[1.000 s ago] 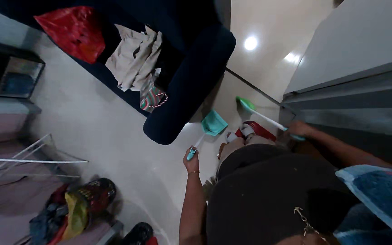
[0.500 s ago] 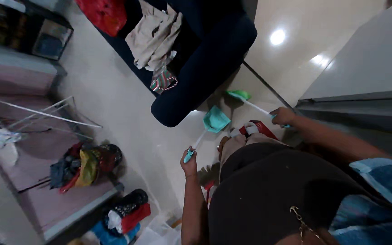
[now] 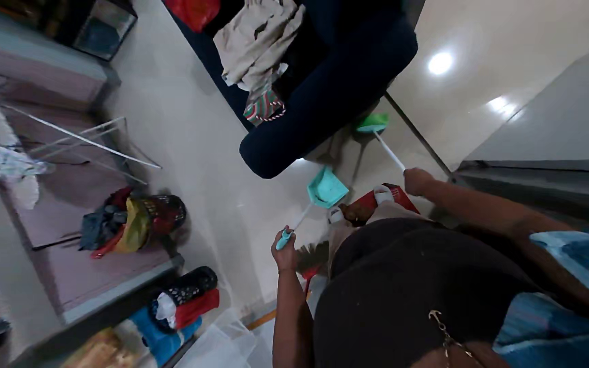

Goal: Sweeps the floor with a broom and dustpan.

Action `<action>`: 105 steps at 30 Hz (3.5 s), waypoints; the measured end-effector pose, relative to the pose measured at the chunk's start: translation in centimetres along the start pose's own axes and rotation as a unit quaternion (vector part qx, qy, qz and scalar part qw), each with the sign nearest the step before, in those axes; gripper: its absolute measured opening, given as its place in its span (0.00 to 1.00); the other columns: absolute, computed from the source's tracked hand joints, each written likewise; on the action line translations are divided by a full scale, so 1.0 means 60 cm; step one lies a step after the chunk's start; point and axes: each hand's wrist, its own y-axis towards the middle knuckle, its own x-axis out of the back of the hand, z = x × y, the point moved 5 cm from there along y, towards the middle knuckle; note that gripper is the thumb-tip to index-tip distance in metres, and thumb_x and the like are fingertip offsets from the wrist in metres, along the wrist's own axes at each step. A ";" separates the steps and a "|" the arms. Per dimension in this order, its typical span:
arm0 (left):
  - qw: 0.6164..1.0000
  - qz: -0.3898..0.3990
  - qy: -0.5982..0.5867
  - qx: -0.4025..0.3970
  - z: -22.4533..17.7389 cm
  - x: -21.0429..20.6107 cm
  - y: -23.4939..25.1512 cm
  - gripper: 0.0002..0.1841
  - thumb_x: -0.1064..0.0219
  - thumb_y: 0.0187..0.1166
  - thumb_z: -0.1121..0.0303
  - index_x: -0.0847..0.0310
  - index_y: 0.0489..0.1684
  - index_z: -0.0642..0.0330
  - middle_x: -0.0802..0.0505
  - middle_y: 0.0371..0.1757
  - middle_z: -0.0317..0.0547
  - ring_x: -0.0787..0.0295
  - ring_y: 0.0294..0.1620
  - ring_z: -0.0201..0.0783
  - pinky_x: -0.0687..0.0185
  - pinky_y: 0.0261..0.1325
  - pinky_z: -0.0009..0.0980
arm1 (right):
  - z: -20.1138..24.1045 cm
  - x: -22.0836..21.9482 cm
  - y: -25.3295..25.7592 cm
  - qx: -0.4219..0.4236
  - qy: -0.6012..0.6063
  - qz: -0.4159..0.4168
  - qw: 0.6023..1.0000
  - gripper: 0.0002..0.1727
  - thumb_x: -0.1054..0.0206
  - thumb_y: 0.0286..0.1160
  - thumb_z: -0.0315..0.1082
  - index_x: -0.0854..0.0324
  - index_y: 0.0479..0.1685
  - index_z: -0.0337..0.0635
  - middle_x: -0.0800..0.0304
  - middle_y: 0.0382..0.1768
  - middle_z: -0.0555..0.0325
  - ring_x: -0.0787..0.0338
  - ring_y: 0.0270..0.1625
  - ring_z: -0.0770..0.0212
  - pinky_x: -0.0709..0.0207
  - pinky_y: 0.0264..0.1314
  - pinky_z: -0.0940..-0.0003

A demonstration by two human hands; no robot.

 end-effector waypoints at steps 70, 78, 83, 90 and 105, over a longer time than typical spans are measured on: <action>0.981 0.139 0.135 -0.010 0.053 -0.034 0.146 0.14 0.33 0.72 0.83 0.15 0.55 0.77 0.08 0.54 0.64 0.12 0.58 0.45 0.19 0.67 0.40 | -0.186 0.013 -0.105 -0.173 0.327 -0.225 0.901 0.17 0.31 0.81 0.30 0.19 0.58 0.22 0.16 0.56 0.22 0.15 0.56 0.29 0.26 0.60 0.29; 0.987 0.099 0.128 -0.001 0.033 -0.067 0.117 0.13 0.33 0.71 0.84 0.15 0.53 0.78 0.08 0.52 0.63 0.11 0.56 0.44 0.19 0.65 0.39 | 0.040 -0.131 -0.101 0.017 0.107 0.059 0.992 0.25 0.30 0.78 0.32 0.23 0.71 0.26 0.20 0.68 0.26 0.19 0.71 0.30 0.29 0.71 0.33; 0.988 0.087 0.130 0.005 0.029 -0.080 0.107 0.13 0.33 0.71 0.84 0.15 0.53 0.77 0.08 0.53 0.63 0.12 0.56 0.45 0.19 0.65 0.41 | -0.082 -0.021 -0.142 -0.022 0.300 0.075 0.951 0.29 0.31 0.79 0.28 0.26 0.82 0.46 0.13 0.35 0.53 0.26 0.20 0.68 0.29 0.23 0.72; 0.990 0.071 0.119 0.016 0.029 -0.088 0.101 0.14 0.33 0.70 0.86 0.16 0.54 0.78 0.09 0.53 0.64 0.13 0.57 0.45 0.20 0.65 0.41 | -0.247 0.121 -0.256 -0.085 0.237 -0.113 0.961 0.27 0.29 0.80 0.28 0.23 0.80 0.46 0.11 0.46 0.38 0.19 0.29 0.53 0.23 0.34 0.54; 0.996 0.038 0.008 0.074 0.060 -0.063 0.102 0.25 0.29 0.76 0.79 0.26 0.73 0.76 0.15 0.67 0.65 0.16 0.61 0.43 0.18 0.64 0.37 | -0.247 0.006 -0.111 -0.117 0.174 -0.065 0.976 0.23 0.29 0.79 0.34 0.21 0.63 0.21 0.16 0.62 0.23 0.16 0.67 0.29 0.27 0.70 0.32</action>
